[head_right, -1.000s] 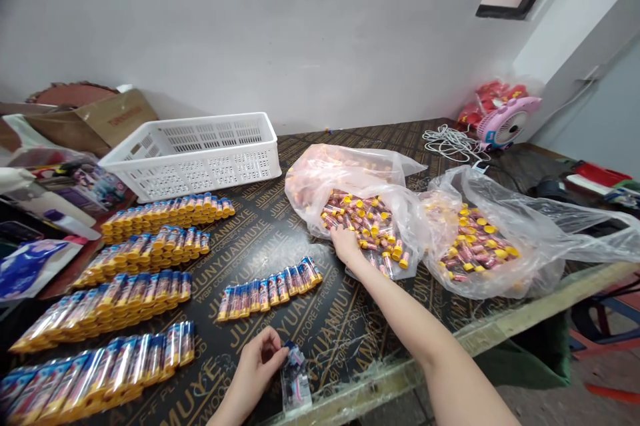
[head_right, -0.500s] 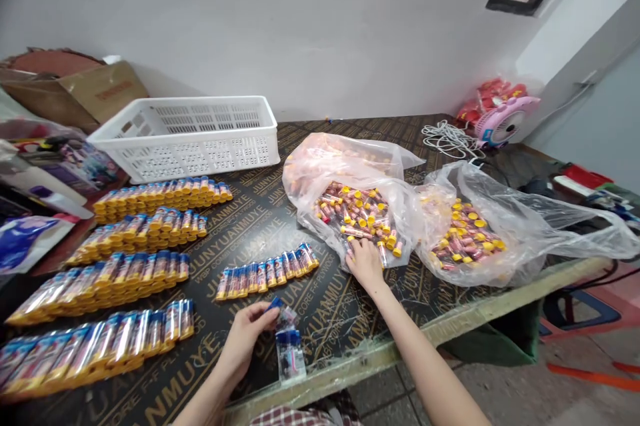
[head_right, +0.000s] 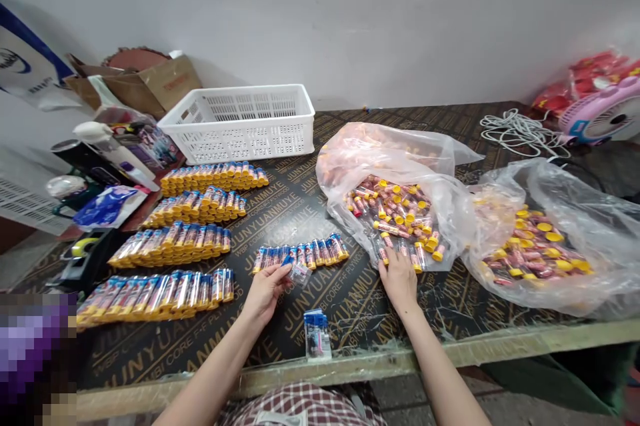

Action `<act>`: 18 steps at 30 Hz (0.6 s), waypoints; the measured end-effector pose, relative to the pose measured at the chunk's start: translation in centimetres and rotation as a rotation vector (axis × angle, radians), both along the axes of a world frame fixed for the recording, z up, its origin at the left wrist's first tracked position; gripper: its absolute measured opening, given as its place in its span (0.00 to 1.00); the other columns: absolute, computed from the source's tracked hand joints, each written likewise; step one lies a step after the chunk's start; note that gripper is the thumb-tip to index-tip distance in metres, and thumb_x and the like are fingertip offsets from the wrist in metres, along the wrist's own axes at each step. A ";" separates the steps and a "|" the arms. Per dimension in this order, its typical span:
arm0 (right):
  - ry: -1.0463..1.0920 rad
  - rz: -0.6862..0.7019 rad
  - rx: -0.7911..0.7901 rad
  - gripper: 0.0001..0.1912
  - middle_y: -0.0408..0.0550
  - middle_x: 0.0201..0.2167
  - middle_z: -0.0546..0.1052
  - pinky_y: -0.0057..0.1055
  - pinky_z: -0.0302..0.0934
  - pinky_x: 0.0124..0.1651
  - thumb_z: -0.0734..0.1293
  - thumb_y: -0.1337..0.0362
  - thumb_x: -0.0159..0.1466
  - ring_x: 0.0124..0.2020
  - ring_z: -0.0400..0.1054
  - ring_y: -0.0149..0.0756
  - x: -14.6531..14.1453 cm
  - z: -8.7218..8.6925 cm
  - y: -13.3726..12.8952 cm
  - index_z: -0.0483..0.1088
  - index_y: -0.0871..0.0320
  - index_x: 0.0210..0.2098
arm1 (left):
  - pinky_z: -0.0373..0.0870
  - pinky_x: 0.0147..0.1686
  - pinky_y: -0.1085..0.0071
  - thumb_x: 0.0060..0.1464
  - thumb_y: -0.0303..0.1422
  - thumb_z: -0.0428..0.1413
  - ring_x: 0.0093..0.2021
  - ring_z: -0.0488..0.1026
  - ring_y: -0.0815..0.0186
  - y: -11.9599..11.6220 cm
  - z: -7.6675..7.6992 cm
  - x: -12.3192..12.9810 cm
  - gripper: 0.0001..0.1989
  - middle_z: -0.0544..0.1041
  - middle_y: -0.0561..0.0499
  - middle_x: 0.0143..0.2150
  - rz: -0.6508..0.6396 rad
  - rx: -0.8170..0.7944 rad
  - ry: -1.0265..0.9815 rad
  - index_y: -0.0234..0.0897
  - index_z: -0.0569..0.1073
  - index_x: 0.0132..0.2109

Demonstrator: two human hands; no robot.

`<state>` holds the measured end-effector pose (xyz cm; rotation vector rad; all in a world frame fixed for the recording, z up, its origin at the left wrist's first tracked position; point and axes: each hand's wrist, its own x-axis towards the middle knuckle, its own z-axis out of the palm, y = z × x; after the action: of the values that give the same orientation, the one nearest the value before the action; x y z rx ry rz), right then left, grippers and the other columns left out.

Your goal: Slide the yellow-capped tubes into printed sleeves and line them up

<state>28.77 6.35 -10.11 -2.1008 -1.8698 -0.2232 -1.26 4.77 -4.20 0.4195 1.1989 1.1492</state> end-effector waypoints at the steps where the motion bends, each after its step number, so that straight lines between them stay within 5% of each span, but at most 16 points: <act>1: 0.000 0.003 -0.001 0.16 0.56 0.36 0.74 0.39 0.61 0.43 0.58 0.64 0.63 0.39 0.68 0.46 0.0 0.1 -0.1 0.70 0.61 0.47 | 0.64 0.22 0.77 0.26 0.37 0.70 0.19 0.66 0.75 0.0 0.0 -0.1 0.17 0.72 0.54 0.18 0.010 -0.002 -0.003 0.29 0.75 0.23; 4: 0.111 0.025 0.089 0.18 0.56 0.39 0.74 0.39 0.62 0.46 0.57 0.65 0.64 0.41 0.68 0.45 -0.7 1.8 -0.6 0.68 0.61 0.50 | 0.64 0.21 0.77 0.25 0.37 0.71 0.19 0.67 0.74 0.0 -0.1 -0.4 0.18 0.72 0.53 0.18 0.074 -0.019 -0.013 0.29 0.75 0.23; 7: 0.439 0.163 0.243 0.17 0.53 0.43 0.73 0.38 0.64 0.46 0.60 0.61 0.65 0.42 0.68 0.42 -3.3 4.9 -2.2 0.68 0.56 0.52 | 0.63 0.21 0.77 0.27 0.39 0.70 0.19 0.67 0.74 0.1 -0.3 -0.7 0.19 0.72 0.52 0.18 0.156 -0.054 -0.026 0.29 0.74 0.23; 11: 0.706 0.409 0.141 0.16 0.49 0.40 0.72 0.33 0.67 0.41 0.63 0.63 0.64 0.39 0.70 0.37 -8.7 8.1 -5.2 0.69 0.52 0.52 | 0.64 0.21 0.77 0.30 0.39 0.70 0.19 0.68 0.73 0.0 -0.4 -0.5 0.19 0.73 0.52 0.19 0.200 -0.073 -0.029 0.29 0.74 0.26; 18: 0.677 0.599 0.176 0.21 0.50 0.40 0.69 0.33 0.68 0.44 0.60 0.71 0.65 0.40 0.69 0.36 -13.3 6.8 -6.6 0.65 0.51 0.56 | 0.63 0.22 0.76 0.28 0.40 0.70 0.19 0.67 0.73 -0.4 -0.5 0.0 0.20 0.73 0.52 0.19 0.193 -0.050 0.005 0.29 0.74 0.25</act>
<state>15.52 -0.29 -3.32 -1.1946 -1.8367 0.3984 -1.30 4.41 -4.68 0.2726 1.2910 1.2803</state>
